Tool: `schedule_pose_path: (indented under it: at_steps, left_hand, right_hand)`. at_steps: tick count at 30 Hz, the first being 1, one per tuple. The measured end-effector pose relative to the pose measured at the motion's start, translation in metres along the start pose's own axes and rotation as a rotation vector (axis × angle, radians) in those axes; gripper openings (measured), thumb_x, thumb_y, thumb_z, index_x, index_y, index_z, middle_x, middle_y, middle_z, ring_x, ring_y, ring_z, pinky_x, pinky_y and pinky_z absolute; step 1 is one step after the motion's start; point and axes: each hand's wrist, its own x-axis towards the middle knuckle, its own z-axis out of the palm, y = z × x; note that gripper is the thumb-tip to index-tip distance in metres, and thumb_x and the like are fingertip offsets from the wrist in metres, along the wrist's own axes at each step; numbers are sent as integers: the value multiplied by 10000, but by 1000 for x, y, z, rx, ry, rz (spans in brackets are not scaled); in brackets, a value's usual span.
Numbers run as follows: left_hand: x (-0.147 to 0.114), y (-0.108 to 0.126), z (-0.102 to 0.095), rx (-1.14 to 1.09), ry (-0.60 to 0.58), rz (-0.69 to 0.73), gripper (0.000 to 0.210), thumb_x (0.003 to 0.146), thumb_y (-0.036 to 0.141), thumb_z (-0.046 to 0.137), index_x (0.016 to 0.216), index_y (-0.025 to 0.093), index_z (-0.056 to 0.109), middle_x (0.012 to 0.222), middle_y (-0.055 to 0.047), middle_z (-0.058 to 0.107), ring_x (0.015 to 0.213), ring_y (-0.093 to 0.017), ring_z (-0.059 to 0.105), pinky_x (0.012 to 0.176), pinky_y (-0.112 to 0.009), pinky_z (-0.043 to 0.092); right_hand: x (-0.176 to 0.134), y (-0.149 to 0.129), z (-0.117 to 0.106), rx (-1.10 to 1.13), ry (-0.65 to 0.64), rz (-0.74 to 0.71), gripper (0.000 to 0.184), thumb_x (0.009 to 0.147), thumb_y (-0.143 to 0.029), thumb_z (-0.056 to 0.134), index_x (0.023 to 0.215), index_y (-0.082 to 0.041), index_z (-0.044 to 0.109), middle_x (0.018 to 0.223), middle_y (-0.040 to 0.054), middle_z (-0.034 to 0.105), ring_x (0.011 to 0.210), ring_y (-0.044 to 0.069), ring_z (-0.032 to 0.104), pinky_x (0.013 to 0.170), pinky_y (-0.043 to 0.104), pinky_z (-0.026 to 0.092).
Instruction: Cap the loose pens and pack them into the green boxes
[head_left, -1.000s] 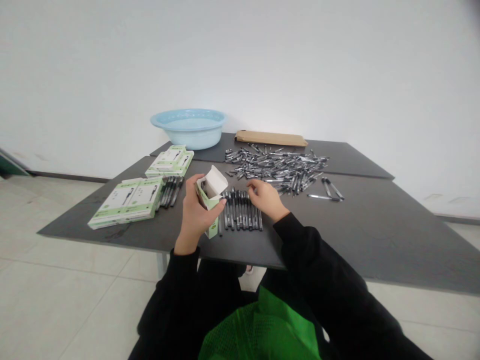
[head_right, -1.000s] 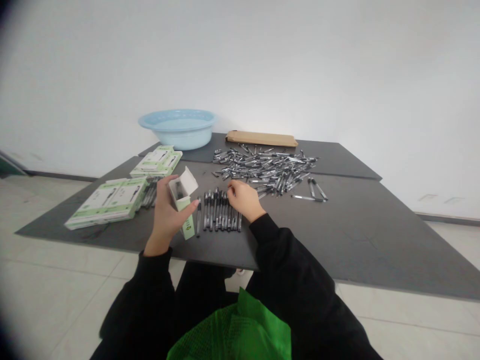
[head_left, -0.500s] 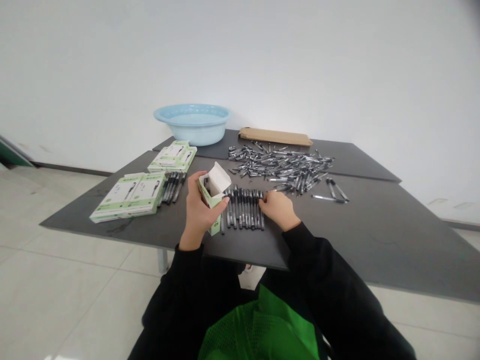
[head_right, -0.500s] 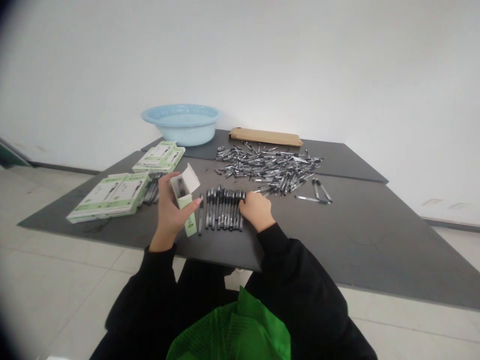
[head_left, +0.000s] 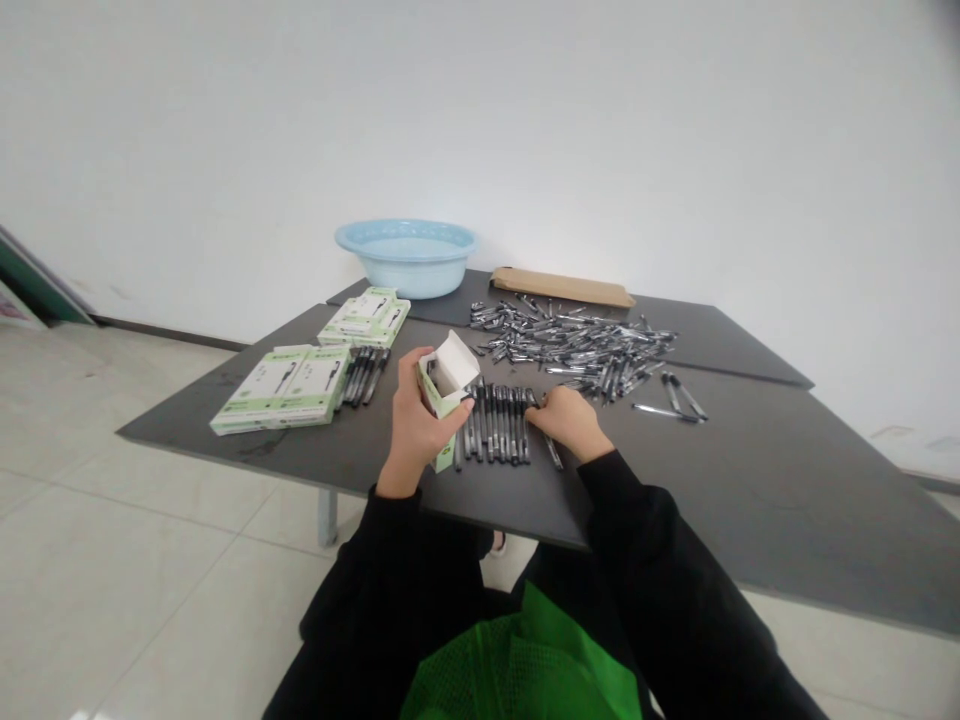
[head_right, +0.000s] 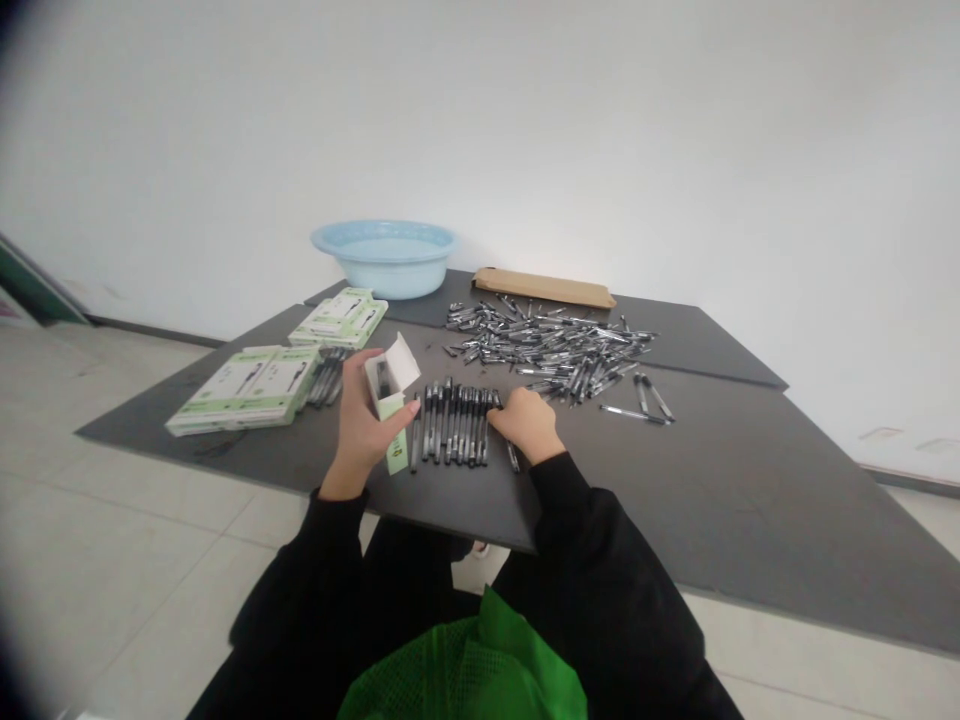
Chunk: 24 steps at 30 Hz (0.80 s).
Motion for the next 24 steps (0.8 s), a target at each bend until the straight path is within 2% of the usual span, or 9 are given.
schedule_pose_path:
  at_steps: [3, 6, 8, 10, 14, 17, 20, 24]
  left_hand:
    - [-1, 0, -1, 13, -1, -11, 681, 692, 297, 730, 1287, 215, 409, 1186, -68, 545, 1019, -217, 605, 875, -325, 506]
    - [-2, 0, -1, 12, -2, -9, 687, 692, 298, 729, 1292, 213, 407, 1192, -73, 553, 1034, -226, 609, 885, -337, 508]
    - [-2, -1, -1, 9, -8, -16, 691, 690, 295, 732, 1295, 210, 408, 1191, -75, 555, 1045, -232, 608, 891, -341, 508]
    - [-2, -1, -1, 3, -13, -24, 695, 686, 297, 737, 1292, 207, 408, 1194, -78, 555, 1054, -234, 608, 896, -342, 507]
    - [-1, 0, -1, -1, -19, -34, 697, 683, 297, 740, 1287, 208, 405, 1216, -84, 555, 1069, -234, 609, 912, -344, 502]
    - [-1, 2, -1, -4, -31, -38, 710, 686, 303, 742, 1300, 208, 396, 1218, -86, 565, 1065, -233, 617, 910, -343, 504]
    - [-1, 3, -1, 5, -40, -41, 722, 683, 317, 749, 1303, 205, 396, 1216, -91, 575, 1062, -241, 622, 909, -354, 509]
    - [0, 4, -2, 7, -40, -30, 715, 688, 316, 749, 1305, 215, 402, 1239, -92, 564, 1092, -249, 614, 941, -378, 505]
  right_hand:
    - [-5, -3, -18, 96, 103, -36, 297, 762, -411, 558, 675, -158, 686, 724, 126, 704, 746, 236, 673, 613, 274, 412]
    - [-15, -10, -44, 291, 276, -133, 260, 748, -359, 556, 550, -190, 563, 543, 39, 583, 596, 172, 570, 557, 263, 354]
    - [-23, -16, -63, 513, 357, -227, 197, 741, -315, 563, 586, -200, 527, 492, -13, 505, 509, 135, 491, 515, 256, 328]
    - [-33, -25, -81, 757, 368, -347, 97, 754, -281, 571, 700, -207, 541, 486, -48, 483, 448, 116, 453, 475, 245, 328]
    - [-51, -47, -108, 1041, 340, -583, 123, 849, -324, 587, 814, -225, 522, 541, -47, 530, 445, 110, 499, 462, 244, 398]
    - [-59, -61, -117, 1109, 356, -668, 200, 930, -416, 533, 852, -232, 517, 568, -45, 534, 450, 96, 486, 450, 235, 386]
    - [-59, -71, -118, 1100, 352, -703, 246, 968, -453, 482, 874, -229, 521, 564, -49, 512, 461, 92, 465, 456, 231, 362]
    - [-51, -84, -108, 927, 324, -753, 225, 957, -386, 514, 837, -199, 548, 579, -45, 494, 518, 95, 452, 508, 239, 343]
